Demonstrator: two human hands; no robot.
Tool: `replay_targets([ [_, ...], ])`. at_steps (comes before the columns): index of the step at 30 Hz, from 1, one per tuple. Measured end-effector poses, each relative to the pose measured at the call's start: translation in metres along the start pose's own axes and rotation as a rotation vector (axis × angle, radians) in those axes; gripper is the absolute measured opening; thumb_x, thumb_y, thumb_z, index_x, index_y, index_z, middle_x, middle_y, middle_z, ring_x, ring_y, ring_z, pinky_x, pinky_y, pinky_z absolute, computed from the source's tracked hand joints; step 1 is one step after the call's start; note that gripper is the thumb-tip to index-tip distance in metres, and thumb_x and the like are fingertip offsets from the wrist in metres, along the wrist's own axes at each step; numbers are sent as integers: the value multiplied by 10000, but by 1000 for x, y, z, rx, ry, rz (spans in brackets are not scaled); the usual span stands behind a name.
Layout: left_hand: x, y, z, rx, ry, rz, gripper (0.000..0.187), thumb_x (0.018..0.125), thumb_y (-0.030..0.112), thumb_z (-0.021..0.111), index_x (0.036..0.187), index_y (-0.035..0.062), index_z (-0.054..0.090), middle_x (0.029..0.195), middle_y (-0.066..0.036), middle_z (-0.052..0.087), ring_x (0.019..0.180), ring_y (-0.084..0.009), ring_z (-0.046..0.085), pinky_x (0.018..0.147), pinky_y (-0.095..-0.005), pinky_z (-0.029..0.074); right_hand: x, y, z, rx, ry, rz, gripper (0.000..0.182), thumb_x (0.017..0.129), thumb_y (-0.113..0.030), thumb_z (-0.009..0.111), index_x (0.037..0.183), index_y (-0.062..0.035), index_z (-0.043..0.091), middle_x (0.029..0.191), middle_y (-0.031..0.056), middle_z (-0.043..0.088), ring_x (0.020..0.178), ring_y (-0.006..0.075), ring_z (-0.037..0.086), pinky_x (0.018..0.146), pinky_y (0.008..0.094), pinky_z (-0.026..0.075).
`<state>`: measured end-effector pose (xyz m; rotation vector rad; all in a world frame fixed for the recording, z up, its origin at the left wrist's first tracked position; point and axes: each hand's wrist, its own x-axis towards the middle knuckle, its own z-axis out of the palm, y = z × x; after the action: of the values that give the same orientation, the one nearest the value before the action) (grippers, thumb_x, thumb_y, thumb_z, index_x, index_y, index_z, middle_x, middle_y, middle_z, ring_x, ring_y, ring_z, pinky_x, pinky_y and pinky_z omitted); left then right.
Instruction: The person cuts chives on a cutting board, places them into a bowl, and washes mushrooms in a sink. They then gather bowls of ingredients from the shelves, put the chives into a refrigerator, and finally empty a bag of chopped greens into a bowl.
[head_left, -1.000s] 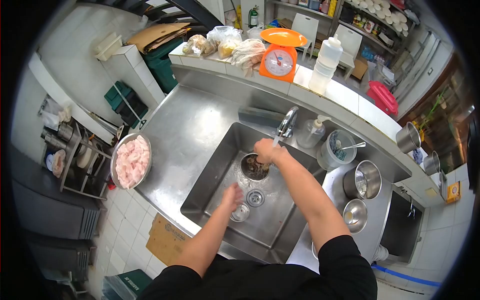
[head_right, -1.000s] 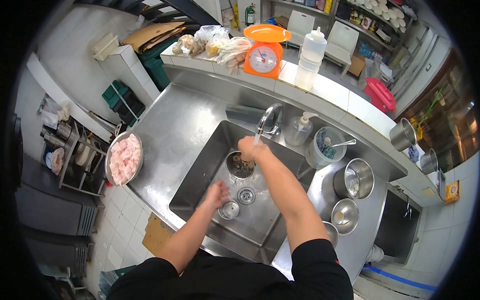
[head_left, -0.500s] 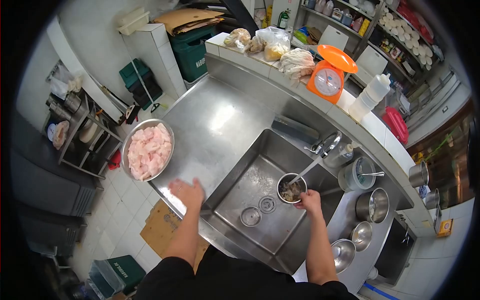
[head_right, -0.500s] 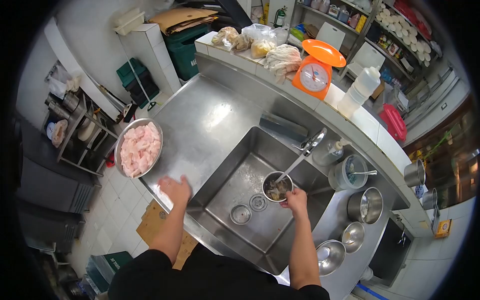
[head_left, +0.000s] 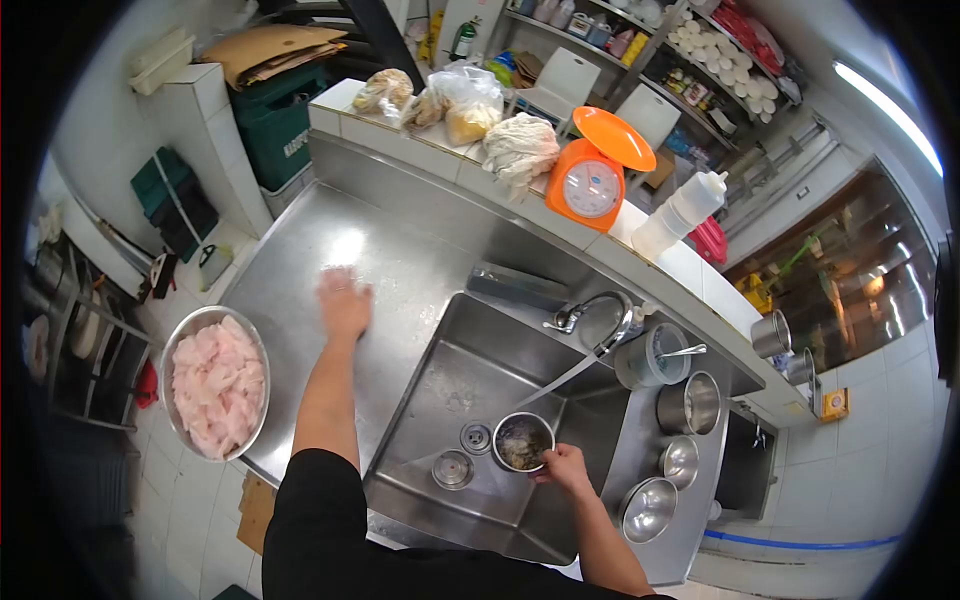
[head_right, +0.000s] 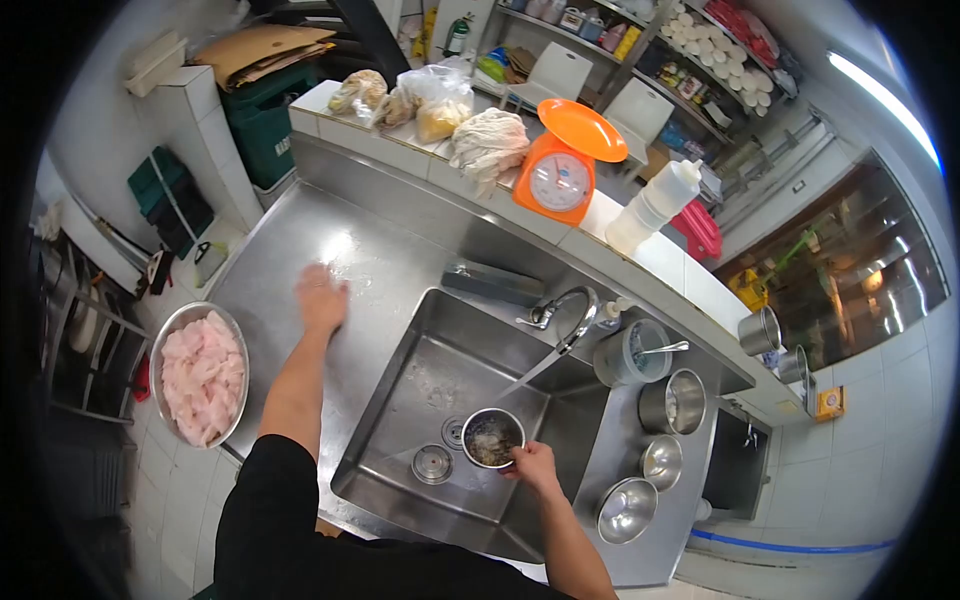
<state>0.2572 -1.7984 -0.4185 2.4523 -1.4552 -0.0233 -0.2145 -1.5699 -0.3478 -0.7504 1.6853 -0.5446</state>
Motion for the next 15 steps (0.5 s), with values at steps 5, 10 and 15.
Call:
replay_targets([
  [5,-85,160,-8,-101,-517,869,591,1017,413,522,1435,-2,563,1638,-237,341,1551,-420,236,1257,-578,181,23,-7,4,27,-22,52,153,919,-19,554,988,93,633,815,182,730,655,285,751,538,336,629],
  [10,-214,208,-24,-969,-466,687,392,970,194,605,1317,17,649,1413,-235,598,1308,-410,570,1118,-462,443,50,-44,6,51,51,-85,180,931,-43,564,967,96,674,802,178,726,648,276,754,526,342,630],
  [15,-258,228,-4,-905,-270,620,393,971,165,588,1327,5,637,1304,-251,656,1221,-410,623,1030,-460,496,31,-129,7,-950,381,-364,378,839,-358,679,979,-22,782,992,219,763,945,376,753,874,480,589],
])
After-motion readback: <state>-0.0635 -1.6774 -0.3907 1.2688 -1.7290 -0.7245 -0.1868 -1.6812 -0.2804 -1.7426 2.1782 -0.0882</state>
